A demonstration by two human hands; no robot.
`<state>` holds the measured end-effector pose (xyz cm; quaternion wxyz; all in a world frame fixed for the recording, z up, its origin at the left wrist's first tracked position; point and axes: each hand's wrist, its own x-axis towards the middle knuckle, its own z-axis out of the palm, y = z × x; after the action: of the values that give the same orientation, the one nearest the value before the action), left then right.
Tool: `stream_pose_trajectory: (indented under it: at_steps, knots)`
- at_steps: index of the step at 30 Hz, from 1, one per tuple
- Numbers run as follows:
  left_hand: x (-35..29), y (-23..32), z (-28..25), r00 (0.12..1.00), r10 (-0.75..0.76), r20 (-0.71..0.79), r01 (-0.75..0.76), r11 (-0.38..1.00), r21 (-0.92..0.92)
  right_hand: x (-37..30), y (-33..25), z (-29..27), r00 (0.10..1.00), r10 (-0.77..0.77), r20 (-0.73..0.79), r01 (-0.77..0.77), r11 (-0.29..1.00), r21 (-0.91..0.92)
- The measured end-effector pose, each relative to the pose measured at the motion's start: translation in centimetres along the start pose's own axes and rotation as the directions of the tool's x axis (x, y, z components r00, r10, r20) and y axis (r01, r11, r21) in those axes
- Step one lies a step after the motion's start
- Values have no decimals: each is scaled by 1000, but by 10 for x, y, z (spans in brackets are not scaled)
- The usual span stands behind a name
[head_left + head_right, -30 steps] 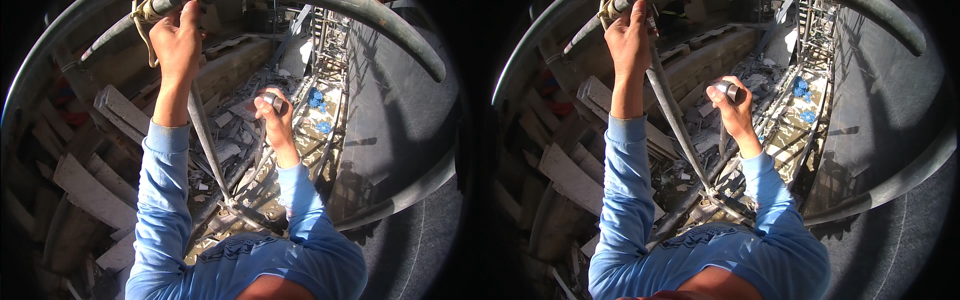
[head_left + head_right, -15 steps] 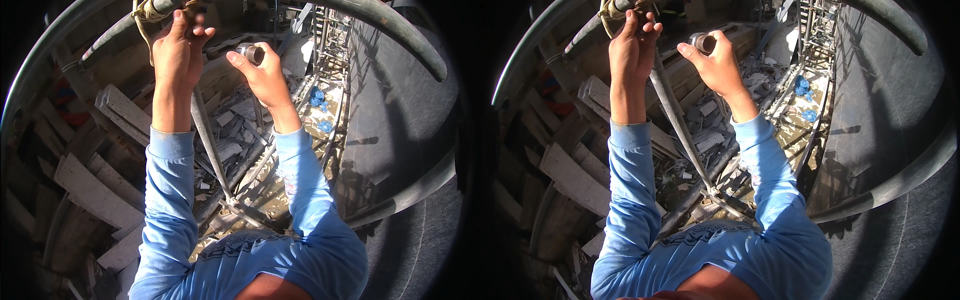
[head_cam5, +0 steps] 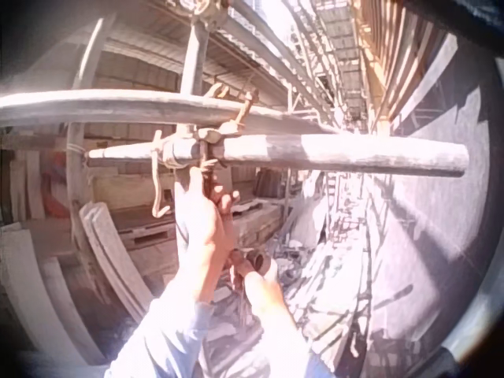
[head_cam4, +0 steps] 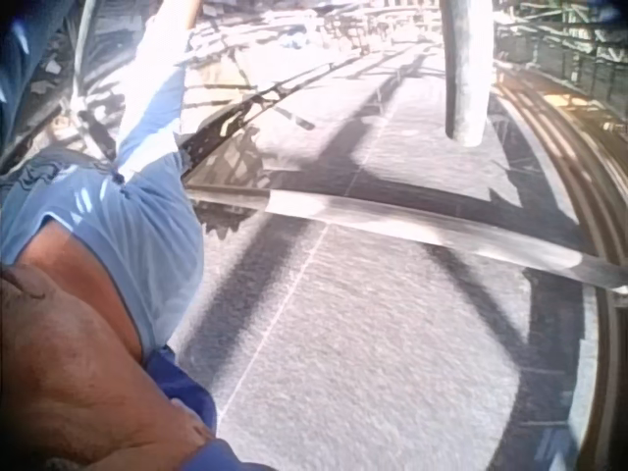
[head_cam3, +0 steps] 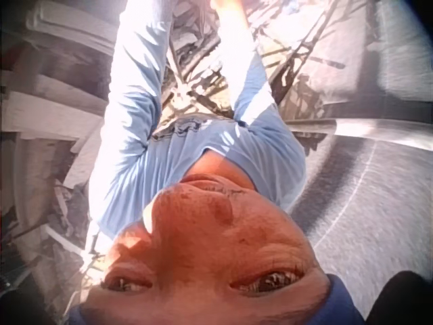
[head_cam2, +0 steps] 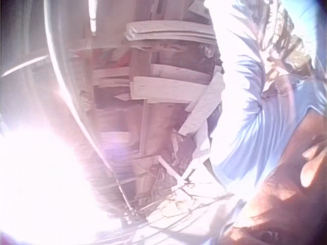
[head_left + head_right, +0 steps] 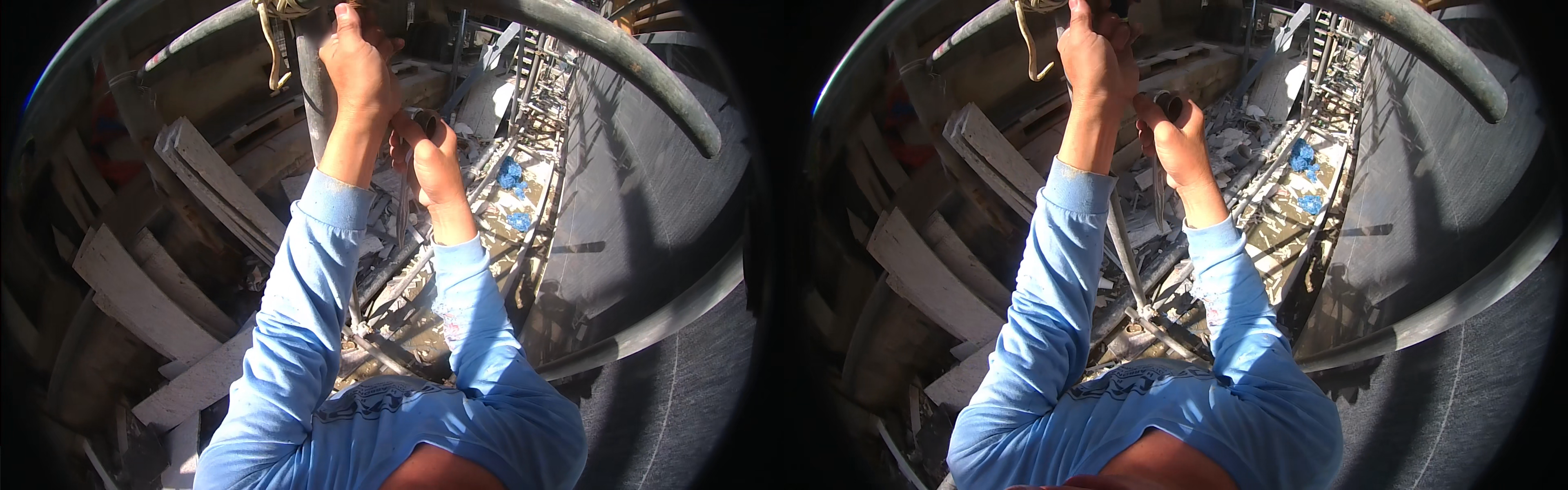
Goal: The person uses a wrench to tighten nuts on metal scaffolding poles. They repeatedly position the wrench, turn the nuts, and reposition the tool to secure the joints.
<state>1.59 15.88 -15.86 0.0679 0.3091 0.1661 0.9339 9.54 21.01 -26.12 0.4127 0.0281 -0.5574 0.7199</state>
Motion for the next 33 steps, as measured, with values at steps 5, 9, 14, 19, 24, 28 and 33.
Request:
stream_pose_trajectory:
  at_steps: [5, 9, 14, 19, 24, 28, 33]
  knots:
    - [16, 7, -16, 850, -58, 524, 352, 803, -482, -17, 15, -26, 997, 68, 25, -67, 997, -37]
    - [-6, 17, -7, 932, -235, 276, 285, 945, -157, -32, 34, -50, 995, 93, -25, -96, 983, -155]
    - [-2, 26, -8, 987, -67, 147, -8, 888, 460, -51, 69, -71, 991, 117, -68, -127, 978, -166]
    - [-3, 54, -3, 972, -39, 232, -53, 924, 379, -69, 80, -77, 984, 142, -105, -161, 965, -208]
    - [12, 71, -1, 975, -72, 211, -36, 882, 469, -74, 91, -109, 985, 169, -22, -165, 916, -366]
    - [10, 68, -19, 949, 178, 259, -305, 715, 628, -93, 83, -104, 975, 127, -183, -181, 931, -317]
    - [8, 97, -42, 631, 627, 458, -715, 239, 657, -82, 65, -108, 928, -127, -351, -5, 936, -352]
